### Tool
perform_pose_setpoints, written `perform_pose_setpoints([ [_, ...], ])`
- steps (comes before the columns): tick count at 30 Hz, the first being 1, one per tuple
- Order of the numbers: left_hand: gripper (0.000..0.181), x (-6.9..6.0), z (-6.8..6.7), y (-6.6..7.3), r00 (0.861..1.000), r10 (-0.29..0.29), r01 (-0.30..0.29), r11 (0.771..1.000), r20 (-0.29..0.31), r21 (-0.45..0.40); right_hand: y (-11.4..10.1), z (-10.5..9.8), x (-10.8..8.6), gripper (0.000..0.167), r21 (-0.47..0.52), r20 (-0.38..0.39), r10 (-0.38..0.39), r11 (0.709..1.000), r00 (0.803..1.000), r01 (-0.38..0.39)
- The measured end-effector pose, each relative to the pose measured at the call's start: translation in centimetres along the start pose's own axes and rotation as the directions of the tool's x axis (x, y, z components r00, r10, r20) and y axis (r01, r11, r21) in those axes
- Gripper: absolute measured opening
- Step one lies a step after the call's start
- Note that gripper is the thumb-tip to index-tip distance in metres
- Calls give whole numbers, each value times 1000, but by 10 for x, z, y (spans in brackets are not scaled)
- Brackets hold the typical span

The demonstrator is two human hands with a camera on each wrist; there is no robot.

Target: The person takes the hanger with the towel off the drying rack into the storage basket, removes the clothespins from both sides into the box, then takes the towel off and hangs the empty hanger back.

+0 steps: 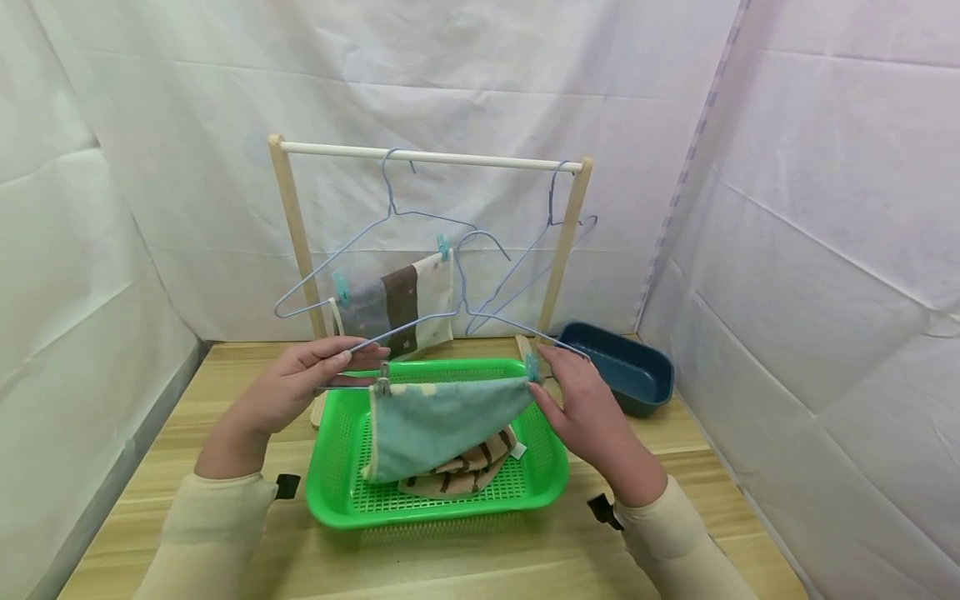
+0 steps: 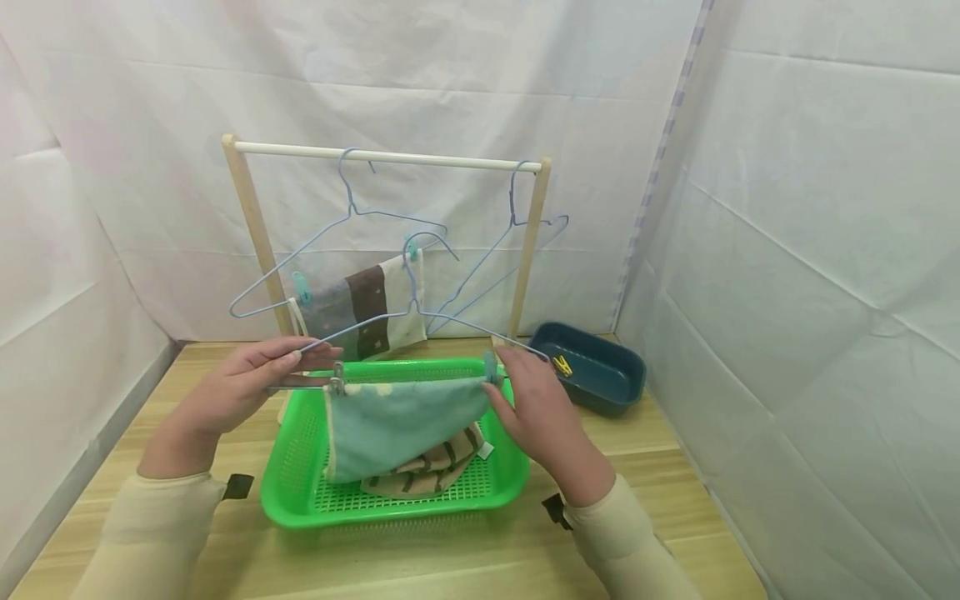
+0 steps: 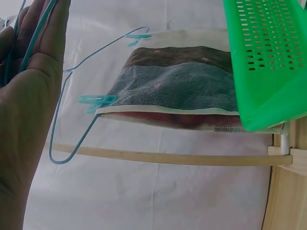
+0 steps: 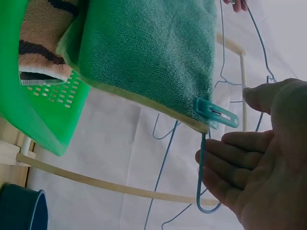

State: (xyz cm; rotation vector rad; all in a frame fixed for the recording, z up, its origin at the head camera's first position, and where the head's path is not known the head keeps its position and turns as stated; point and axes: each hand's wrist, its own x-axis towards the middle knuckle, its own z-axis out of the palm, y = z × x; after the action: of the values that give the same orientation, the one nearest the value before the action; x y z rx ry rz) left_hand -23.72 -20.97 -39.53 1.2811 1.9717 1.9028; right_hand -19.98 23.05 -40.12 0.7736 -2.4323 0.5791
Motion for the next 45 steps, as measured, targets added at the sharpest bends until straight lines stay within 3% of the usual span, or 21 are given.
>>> perform_pose_setpoints([
  [7, 41, 2, 3, -7, 1000, 8, -8, 1000, 9, 28, 6, 7, 8, 55, 30, 109, 68, 997, 992, -72],
  [12, 41, 3, 4, -12, 1000, 8, -8, 999, 3, 44, 10, 10, 12, 45, 51, 113, 70, 996, 991, -76],
  [22, 41, 2, 5, -16, 1000, 5, -5, 998, -14, 59, 16, 13, 13, 43, 70, 127, 130, 988, 983, -140],
  [34, 41, 0, 4, -17, 1000, -3, 5, 999, -29, 49, 20, 3, 13, 27, 327, 143, 94, 935, 985, -137],
  [45, 41, 0, 1, -17, 999, -9, 11, 999, -36, 43, 24, 1, 14, 27, 371, 145, 77, 920, 986, -126],
])
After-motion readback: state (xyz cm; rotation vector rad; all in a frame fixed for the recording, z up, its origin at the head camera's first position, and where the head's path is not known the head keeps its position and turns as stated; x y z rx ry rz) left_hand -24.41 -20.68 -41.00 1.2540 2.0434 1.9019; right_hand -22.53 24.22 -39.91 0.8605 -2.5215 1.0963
